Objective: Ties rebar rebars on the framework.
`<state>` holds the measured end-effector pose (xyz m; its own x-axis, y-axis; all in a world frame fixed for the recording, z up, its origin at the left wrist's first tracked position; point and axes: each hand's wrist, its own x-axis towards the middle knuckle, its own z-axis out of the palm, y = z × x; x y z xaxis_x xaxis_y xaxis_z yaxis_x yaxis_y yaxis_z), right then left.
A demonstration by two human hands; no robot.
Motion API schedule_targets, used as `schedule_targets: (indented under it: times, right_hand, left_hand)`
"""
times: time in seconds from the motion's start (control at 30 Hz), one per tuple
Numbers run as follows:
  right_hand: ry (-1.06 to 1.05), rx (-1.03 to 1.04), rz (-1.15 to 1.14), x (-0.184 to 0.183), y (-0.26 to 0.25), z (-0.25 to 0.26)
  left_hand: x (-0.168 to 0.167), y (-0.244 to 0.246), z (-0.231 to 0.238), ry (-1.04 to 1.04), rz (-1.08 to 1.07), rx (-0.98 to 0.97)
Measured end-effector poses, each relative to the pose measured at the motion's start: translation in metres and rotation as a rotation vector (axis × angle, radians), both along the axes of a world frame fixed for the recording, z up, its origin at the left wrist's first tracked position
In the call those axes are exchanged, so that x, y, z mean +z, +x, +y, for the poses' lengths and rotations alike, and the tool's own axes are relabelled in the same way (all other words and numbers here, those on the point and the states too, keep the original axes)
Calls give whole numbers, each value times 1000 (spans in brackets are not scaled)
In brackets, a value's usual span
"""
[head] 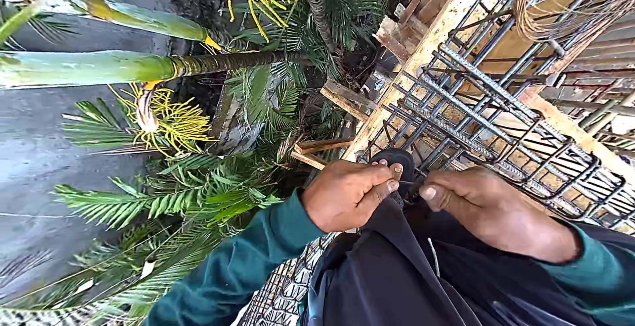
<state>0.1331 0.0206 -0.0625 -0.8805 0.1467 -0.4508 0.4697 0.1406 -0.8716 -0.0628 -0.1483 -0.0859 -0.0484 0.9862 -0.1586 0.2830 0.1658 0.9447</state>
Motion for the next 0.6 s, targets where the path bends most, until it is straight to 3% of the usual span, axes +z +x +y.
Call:
schedule_targets:
  times: [0.03, 0.07, 0.1, 0.2, 0.3, 0.37, 0.43, 0.53, 0.6]
  right_hand:
    - [-161, 27, -126, -3, 5, 1]
    - [-130, 92, -200, -6, 8, 3]
    - [43, 174, -225, -8, 9, 4]
    - [665, 319, -103, -15, 13, -5]
    - [911, 297, -35, -18, 16, -7]
    - [978, 242, 98, -20, 24, -2]
    - [959, 208, 135, -16, 31, -2]
    - [779, 161, 35, -7, 40, -11]
    - [598, 101, -69, -5, 46, -17]
  left_hand:
    - [-6, 4, -2, -10, 72, -56]
    - [-11, 10, -2, -73, 71, -85]
    - [-13, 15, 0, -202, 9, -100]
    - [-12, 26, 11, -675, -454, -7]
    - [-6, 32, 22, -988, -1087, 221]
    - [-2, 28, 26, -1026, -1275, 214]
    - [-1, 25, 29, -934, -1130, 100]
    - [-3, 21, 34, -696, -581, -110]
    - [-8, 20, 40, -601, -358, -215]
